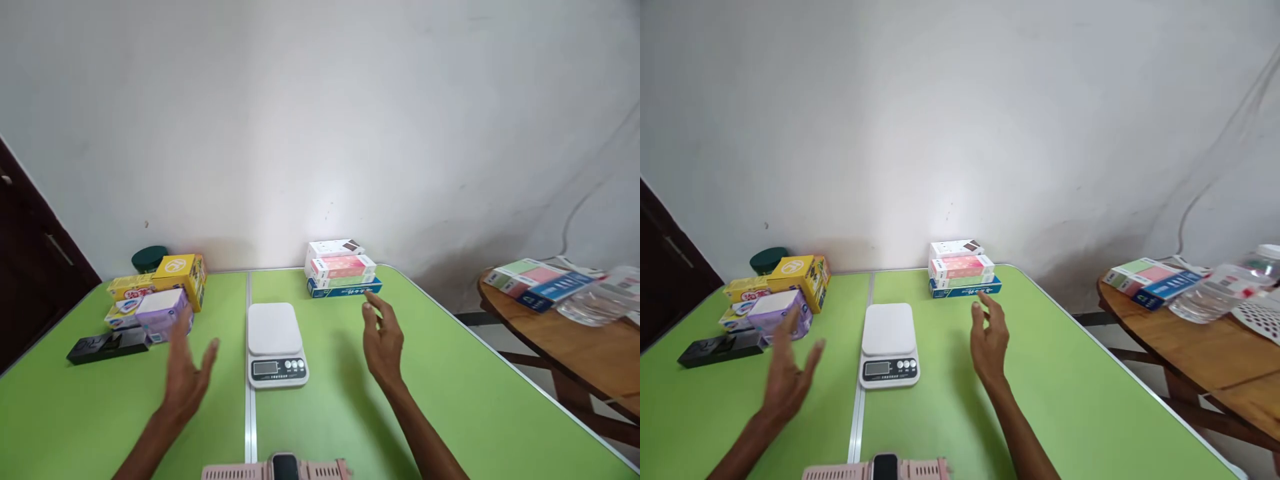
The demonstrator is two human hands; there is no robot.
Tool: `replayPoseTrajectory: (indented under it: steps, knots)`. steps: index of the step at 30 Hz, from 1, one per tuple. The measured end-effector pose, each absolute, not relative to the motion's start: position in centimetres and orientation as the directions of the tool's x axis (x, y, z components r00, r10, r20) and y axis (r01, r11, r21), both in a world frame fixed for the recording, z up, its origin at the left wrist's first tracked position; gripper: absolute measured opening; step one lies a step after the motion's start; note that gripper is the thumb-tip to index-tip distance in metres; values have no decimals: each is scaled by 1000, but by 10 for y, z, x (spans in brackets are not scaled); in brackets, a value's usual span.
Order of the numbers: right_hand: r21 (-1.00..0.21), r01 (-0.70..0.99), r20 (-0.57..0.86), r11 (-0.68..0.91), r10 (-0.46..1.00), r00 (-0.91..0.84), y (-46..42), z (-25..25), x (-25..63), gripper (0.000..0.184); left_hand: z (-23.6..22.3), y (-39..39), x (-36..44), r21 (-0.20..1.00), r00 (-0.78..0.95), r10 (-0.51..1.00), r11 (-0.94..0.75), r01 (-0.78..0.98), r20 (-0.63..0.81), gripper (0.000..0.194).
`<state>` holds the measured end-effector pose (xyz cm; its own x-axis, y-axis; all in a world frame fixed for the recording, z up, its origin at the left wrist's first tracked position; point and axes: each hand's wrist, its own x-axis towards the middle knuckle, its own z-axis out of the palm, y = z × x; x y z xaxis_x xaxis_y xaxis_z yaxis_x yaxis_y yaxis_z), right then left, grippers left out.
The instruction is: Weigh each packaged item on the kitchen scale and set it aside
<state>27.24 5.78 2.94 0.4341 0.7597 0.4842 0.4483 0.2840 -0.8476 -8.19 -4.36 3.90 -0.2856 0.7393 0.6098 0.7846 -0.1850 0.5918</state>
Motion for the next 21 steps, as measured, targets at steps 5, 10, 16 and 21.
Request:
replayPoseTrajectory:
  steps: [5,10,16,21]
  knots:
    - [-881,446,400,156,748,530,136,17,334,92,32,49,36,810,-44,941,-264,524,335,73]
    - [-902,406,355,146,787,504,201,23,341,102,51,140,121,905,3,999,-33,424,35,97]
    - [-900,411,357,147,790,498,207,23,337,100,54,180,169,919,-25,1000,17,395,-8,102]
    - [-893,424,358,149,805,473,165,39,331,85,61,157,157,935,-56,998,3,354,18,103]
